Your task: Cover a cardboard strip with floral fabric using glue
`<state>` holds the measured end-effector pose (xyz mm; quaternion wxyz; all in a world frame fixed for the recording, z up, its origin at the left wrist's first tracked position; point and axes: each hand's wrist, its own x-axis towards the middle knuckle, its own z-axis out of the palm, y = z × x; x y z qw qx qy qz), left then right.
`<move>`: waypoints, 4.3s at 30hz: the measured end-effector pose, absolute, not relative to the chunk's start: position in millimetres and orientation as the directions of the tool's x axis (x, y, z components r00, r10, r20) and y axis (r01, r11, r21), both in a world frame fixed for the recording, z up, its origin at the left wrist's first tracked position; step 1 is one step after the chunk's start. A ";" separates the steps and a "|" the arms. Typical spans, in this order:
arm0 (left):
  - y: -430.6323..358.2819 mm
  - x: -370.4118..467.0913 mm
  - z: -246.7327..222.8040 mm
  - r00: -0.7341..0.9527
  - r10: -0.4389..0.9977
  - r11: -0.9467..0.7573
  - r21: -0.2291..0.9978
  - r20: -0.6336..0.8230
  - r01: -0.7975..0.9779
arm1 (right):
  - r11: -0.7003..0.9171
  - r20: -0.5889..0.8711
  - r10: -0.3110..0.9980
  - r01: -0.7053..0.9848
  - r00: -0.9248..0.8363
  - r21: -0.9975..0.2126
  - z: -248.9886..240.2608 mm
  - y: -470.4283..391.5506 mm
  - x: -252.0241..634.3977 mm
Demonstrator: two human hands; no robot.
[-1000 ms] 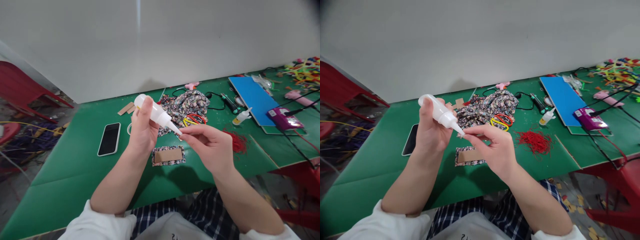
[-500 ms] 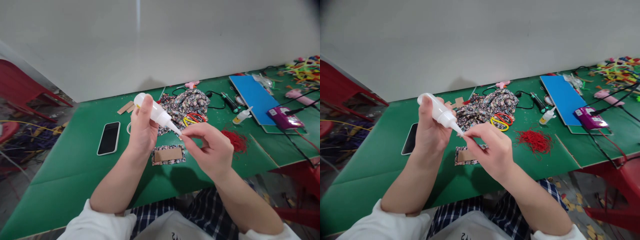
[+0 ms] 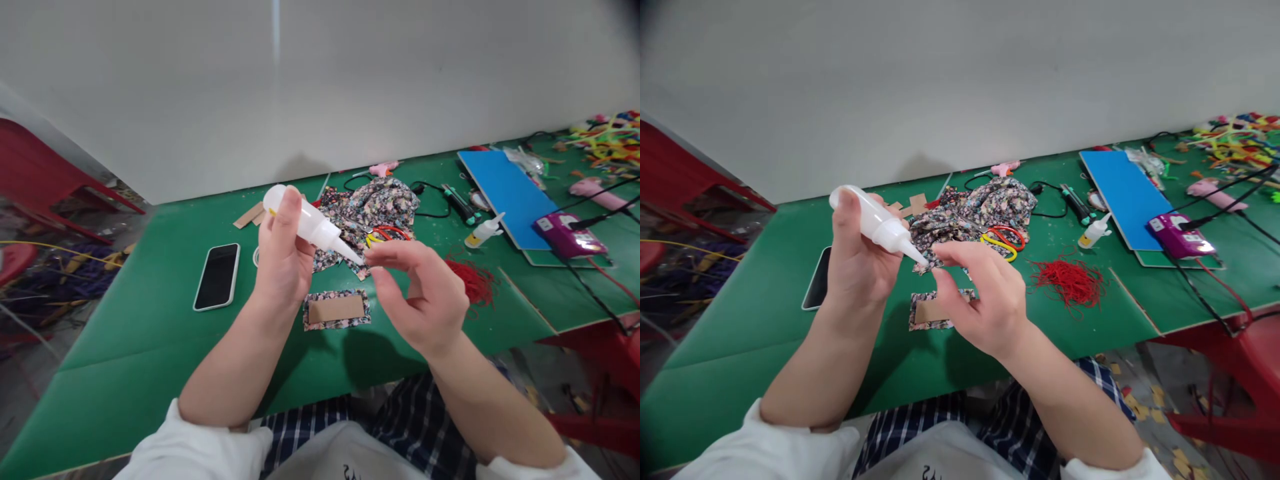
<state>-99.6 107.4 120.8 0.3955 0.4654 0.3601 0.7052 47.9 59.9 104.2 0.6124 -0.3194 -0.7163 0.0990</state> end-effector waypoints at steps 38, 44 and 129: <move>78.5 -81.4 120.6 0.281 0.783 -0.611 0.598 0.556 0.519 | 0.283 0.223 0.951 -0.316 0.212 -0.906 106.0 97.8 86.8; 74.0 -79.1 115.7 0.289 0.497 -0.709 0.191 0.818 0.679 | 0.336 0.279 0.917 -0.170 0.286 -0.926 109.8 90.5 83.2; 75.5 -76.6 109.4 0.196 0.451 -0.662 0.180 0.871 0.728 | 0.292 0.166 0.927 -0.367 0.337 -0.883 110.5 81.9 62.7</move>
